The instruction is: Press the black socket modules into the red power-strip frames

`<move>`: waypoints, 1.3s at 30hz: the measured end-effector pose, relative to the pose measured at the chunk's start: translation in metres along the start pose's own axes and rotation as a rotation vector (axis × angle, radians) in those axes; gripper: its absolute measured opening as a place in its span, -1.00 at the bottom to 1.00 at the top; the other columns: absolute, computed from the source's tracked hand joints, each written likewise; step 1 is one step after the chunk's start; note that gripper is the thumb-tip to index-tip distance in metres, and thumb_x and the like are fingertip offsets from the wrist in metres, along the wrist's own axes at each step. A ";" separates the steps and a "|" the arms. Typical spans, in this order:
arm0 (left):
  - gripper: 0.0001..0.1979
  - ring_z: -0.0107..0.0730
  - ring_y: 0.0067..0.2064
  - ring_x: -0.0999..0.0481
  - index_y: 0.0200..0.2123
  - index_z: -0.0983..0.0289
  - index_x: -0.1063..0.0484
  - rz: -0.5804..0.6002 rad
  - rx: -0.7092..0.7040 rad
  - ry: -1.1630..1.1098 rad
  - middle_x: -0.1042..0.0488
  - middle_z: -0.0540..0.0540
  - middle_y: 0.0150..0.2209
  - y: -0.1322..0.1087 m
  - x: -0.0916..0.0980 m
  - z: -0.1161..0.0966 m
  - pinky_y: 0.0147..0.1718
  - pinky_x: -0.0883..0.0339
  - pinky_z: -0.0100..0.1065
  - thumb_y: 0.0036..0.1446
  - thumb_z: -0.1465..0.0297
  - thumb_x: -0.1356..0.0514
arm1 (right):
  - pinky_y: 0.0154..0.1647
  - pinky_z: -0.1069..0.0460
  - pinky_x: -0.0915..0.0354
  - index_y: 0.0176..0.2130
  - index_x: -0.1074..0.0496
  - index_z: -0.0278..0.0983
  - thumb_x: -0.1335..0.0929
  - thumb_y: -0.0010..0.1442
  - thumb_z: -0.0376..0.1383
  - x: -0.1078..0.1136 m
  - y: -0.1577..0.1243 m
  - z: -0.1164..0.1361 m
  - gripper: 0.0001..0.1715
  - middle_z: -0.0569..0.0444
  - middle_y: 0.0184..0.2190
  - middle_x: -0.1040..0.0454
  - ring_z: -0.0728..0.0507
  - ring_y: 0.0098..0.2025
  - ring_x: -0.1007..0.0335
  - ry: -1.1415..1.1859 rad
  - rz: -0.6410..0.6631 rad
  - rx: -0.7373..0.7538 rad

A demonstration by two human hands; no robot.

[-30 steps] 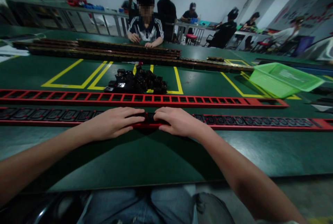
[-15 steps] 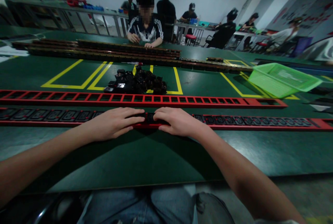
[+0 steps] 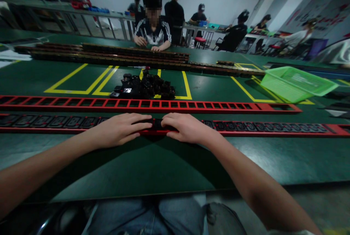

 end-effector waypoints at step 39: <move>-0.55 -0.09 0.21 -0.41 0.29 0.13 -0.26 0.030 0.014 0.024 -0.25 0.18 0.35 -0.001 -0.002 0.001 0.14 -0.36 -0.06 0.36 0.37 -0.07 | 0.05 -0.08 -0.35 -0.01 -0.41 -0.23 -0.37 0.29 -0.31 -0.001 0.000 0.000 -0.75 -0.10 0.12 -0.45 -0.23 0.06 -0.44 -0.026 0.016 -0.008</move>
Point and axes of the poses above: each hand's wrist, its own y-axis towards the middle knuckle, its own x-axis out of the back of the hand, z = x × y, the point moved 7 cm from there along y, towards the middle knuckle
